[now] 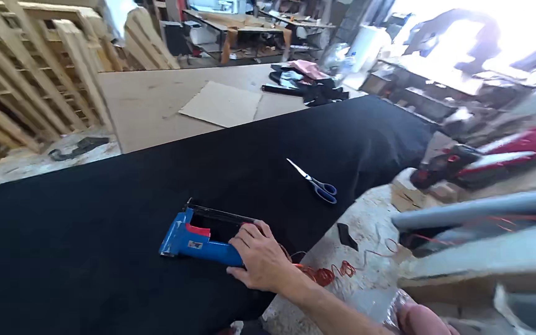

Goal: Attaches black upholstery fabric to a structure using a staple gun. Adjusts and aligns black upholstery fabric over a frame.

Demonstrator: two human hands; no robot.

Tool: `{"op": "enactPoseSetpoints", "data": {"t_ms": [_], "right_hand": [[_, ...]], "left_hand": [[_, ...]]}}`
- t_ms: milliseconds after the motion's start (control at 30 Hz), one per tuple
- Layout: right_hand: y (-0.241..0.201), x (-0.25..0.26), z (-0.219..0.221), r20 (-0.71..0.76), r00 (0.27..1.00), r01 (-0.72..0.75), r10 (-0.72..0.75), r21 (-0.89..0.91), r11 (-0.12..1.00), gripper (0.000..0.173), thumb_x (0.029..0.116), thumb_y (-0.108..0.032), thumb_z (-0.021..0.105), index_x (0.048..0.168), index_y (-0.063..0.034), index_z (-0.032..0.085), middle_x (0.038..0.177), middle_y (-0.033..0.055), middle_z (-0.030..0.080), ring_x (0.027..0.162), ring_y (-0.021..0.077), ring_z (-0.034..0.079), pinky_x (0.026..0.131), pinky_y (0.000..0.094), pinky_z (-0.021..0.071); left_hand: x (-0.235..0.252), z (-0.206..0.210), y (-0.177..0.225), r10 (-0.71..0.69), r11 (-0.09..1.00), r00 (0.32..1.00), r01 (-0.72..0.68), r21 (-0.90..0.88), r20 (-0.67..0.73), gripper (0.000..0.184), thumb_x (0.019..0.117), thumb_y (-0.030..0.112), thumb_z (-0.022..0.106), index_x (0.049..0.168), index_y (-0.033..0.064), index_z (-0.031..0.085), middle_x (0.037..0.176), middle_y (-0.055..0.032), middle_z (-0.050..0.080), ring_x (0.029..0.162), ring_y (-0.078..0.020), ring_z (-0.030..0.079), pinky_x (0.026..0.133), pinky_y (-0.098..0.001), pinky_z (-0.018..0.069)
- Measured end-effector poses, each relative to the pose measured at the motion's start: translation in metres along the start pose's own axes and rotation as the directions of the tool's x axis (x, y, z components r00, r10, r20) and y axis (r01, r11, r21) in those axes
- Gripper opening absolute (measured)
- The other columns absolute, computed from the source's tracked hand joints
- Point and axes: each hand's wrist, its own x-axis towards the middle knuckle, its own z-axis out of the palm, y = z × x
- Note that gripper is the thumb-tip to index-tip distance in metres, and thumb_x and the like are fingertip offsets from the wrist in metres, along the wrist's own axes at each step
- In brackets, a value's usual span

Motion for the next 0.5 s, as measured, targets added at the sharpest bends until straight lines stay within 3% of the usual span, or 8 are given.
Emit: {"op": "enactPoseSetpoints", "data": {"t_ms": [67, 133, 167, 233, 300, 367, 433, 500], "right_hand": [[0.016, 0.003, -0.01, 0.014, 0.996, 0.083, -0.083, 0.003, 0.997, 0.051, 0.0919, -0.05, 0.066, 0.117, -0.0059, 0.069, 0.116, 0.0139, 0.072, 0.12, 0.0343, 0.065, 0.113, 0.0655, 0.0358], [0.043, -0.008, -0.028, 0.008, 0.996, 0.093, -0.093, -0.005, 0.996, 0.046, 0.0949, -0.045, 0.065, 0.116, -0.005, 0.07, 0.114, 0.0142, 0.073, 0.119, 0.0342, 0.066, 0.114, 0.0692, 0.031], [0.06, -0.016, -0.041, 0.007, 0.997, 0.074, -0.074, -0.026, 0.997, 0.043, 0.0966, -0.043, 0.063, 0.117, -0.006, 0.07, 0.115, 0.0134, 0.073, 0.122, 0.0339, 0.064, 0.115, 0.0699, 0.0278], [0.095, -0.03, -0.066, -0.016, 0.998, 0.052, -0.053, -0.081, 0.995, 0.041, 0.096, -0.042, 0.064, 0.118, -0.0085, 0.071, 0.118, 0.0128, 0.071, 0.128, 0.0341, 0.058, 0.119, 0.0696, 0.0209], [0.136, -0.028, -0.077, -0.098, 0.993, 0.046, -0.061, -0.151, 0.987, 0.043, 0.0889, -0.043, 0.073, 0.117, -0.0101, 0.072, 0.117, 0.0128, 0.071, 0.128, 0.0357, 0.058, 0.118, 0.0695, 0.0235], [0.163, -0.019, -0.078, -0.134, 0.991, -0.013, -0.011, -0.177, 0.984, 0.048, 0.0879, -0.042, 0.075, 0.121, -0.0076, 0.07, 0.12, 0.0165, 0.069, 0.127, 0.039, 0.057, 0.115, 0.0692, 0.0285], [0.155, -0.021, -0.075, -0.166, 0.986, -0.044, 0.014, -0.179, 0.983, 0.055, 0.0884, -0.035, 0.076, 0.133, -0.0068, 0.063, 0.133, 0.0193, 0.063, 0.132, 0.0415, 0.052, 0.113, 0.0693, 0.0305], [0.108, -0.033, -0.073, -0.166, 0.982, 0.071, -0.087, -0.102, 0.992, 0.059, 0.0904, -0.032, 0.073, 0.144, -0.0126, 0.058, 0.147, 0.0163, 0.054, 0.14, 0.0384, 0.046, 0.115, 0.0663, 0.0325]], "left_hand": [[0.027, 0.035, 0.001, 0.0, 0.885, 0.989, -0.068, -0.46, -0.147, 0.064, 0.0812, 0.011, 0.08, 0.136, -0.0008, 0.048, 0.131, -0.0137, 0.065, 0.121, -0.0261, 0.064, 0.101, -0.0476, 0.055], [0.033, 0.065, 0.011, -0.075, 0.743, 0.972, -0.095, -0.663, -0.223, 0.029, 0.0926, 0.006, 0.065, 0.12, 0.0002, 0.057, 0.11, -0.0135, 0.074, 0.106, -0.0252, 0.071, 0.097, -0.0439, 0.0576], [0.035, 0.077, 0.005, -0.13, 0.684, 0.953, -0.114, -0.72, -0.275, 0.021, 0.0991, 0.007, 0.059, 0.118, -0.0003, 0.058, 0.103, -0.0161, 0.075, 0.099, -0.0277, 0.073, 0.094, -0.0453, 0.0589], [0.039, 0.093, -0.015, -0.182, 0.643, 0.913, -0.171, -0.746, -0.366, 0.023, 0.1026, 0.009, 0.057, 0.125, 0.0007, 0.054, 0.101, -0.0178, 0.074, 0.093, -0.0287, 0.074, 0.091, -0.0455, 0.06], [0.035, 0.105, -0.028, -0.152, 0.675, 0.867, -0.26, -0.69, -0.475, 0.032, 0.0989, 0.001, 0.06, 0.129, 0.002, 0.049, 0.102, -0.0165, 0.073, 0.091, -0.0279, 0.073, 0.088, -0.0449, 0.0608], [0.025, 0.118, -0.02, -0.133, 0.719, 0.821, -0.305, -0.624, -0.555, 0.033, 0.0965, -0.003, 0.059, 0.127, 0.0018, 0.049, 0.101, -0.0163, 0.072, 0.088, -0.0277, 0.072, 0.084, -0.0457, 0.061], [0.017, 0.132, -0.017, -0.103, 0.732, 0.811, -0.33, -0.596, -0.576, 0.041, 0.0955, 0.006, 0.066, 0.133, 0.0069, 0.051, 0.108, -0.0152, 0.069, 0.093, -0.0268, 0.07, 0.084, -0.046, 0.0592], [0.021, 0.132, -0.018, -0.04, 0.734, 0.814, -0.369, -0.57, -0.579, 0.046, 0.0958, 0.012, 0.069, 0.137, 0.0088, 0.05, 0.114, -0.0139, 0.068, 0.096, -0.0244, 0.068, 0.083, -0.0438, 0.0589]]}}
